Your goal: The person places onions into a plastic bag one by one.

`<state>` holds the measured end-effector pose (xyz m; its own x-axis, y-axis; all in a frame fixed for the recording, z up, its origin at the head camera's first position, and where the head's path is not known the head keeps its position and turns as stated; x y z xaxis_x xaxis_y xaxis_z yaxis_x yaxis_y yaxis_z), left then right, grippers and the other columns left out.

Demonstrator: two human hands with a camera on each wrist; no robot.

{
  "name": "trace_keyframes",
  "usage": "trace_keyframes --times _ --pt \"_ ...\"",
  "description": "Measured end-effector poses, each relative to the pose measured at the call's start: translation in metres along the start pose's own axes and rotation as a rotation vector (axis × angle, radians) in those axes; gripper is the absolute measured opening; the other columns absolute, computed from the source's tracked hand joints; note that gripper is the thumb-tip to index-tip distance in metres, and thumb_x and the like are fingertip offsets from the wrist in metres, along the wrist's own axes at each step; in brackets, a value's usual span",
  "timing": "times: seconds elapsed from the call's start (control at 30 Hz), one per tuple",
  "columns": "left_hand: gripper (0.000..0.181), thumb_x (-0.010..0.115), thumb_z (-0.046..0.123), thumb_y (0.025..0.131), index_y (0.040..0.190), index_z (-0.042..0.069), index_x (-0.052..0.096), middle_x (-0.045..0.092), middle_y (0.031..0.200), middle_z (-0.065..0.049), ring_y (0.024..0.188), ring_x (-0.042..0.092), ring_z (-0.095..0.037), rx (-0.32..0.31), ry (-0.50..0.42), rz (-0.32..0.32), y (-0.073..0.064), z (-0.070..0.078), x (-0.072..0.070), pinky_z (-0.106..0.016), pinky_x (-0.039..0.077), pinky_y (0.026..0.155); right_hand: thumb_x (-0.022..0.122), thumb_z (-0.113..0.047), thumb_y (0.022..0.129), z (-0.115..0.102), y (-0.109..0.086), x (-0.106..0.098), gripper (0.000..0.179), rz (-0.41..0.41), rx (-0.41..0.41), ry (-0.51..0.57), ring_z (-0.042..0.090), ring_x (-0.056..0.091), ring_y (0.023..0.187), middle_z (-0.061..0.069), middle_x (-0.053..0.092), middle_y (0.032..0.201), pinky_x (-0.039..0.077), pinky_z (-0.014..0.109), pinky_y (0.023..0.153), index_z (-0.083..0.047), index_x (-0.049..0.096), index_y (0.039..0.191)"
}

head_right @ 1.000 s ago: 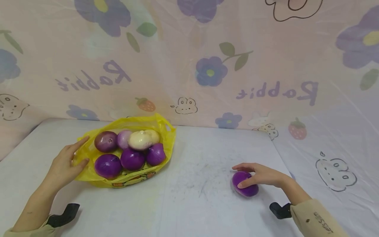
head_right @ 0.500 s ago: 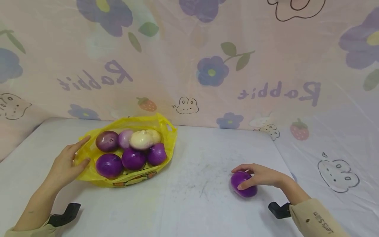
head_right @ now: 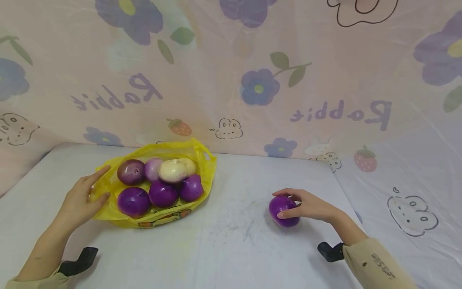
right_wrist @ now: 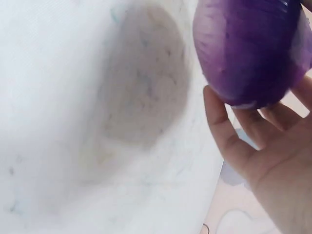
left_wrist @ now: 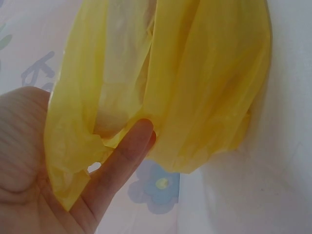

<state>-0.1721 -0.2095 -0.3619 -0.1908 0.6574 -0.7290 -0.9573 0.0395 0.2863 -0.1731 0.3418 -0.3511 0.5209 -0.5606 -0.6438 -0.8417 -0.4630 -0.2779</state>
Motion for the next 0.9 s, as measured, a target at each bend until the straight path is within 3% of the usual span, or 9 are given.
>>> trace_keyframes --times 0.23,0.57,0.9 --pt "0.069 0.061 -0.002 0.080 0.144 0.001 0.038 0.042 0.122 -0.038 0.106 0.045 -0.056 0.004 -0.008 0.007 -0.001 0.000 0.000 -0.073 0.037 0.086 0.072 -0.029 0.083 -0.005 0.011 0.004 0.062 0.080 -0.016 -0.029 0.044 0.048 0.122 0.018 0.049 0.137 0.049 0.055 0.092 -0.010 0.049 0.137" --pt "0.069 0.062 -0.002 0.080 0.145 0.001 0.037 0.041 0.124 -0.038 0.107 0.044 -0.056 -0.004 0.000 0.006 0.000 0.000 -0.002 -0.074 0.037 0.087 0.073 -0.026 0.082 -0.027 0.025 0.007 0.058 0.115 -0.090 0.001 0.043 0.054 0.117 0.020 0.048 0.137 0.055 0.048 0.083 -0.015 0.051 0.135" --pt "0.069 0.061 -0.002 0.080 0.145 0.002 0.038 0.041 0.123 -0.038 0.107 0.044 -0.056 0.001 -0.003 0.013 0.000 0.000 -0.003 -0.073 0.036 0.087 0.073 -0.028 0.082 -0.053 0.049 0.012 0.055 0.117 -0.146 0.014 0.040 0.054 0.120 0.014 0.051 0.136 0.052 0.050 0.089 -0.020 0.053 0.133"
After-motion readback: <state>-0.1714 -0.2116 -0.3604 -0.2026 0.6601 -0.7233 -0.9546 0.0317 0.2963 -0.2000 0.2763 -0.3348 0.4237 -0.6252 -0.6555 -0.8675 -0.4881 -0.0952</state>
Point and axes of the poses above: each hand's wrist, its own y-axis towards the middle knuckle, its own x-axis out of the palm, z = x × y, the point moved 3 cm from there along y, towards the middle knuckle
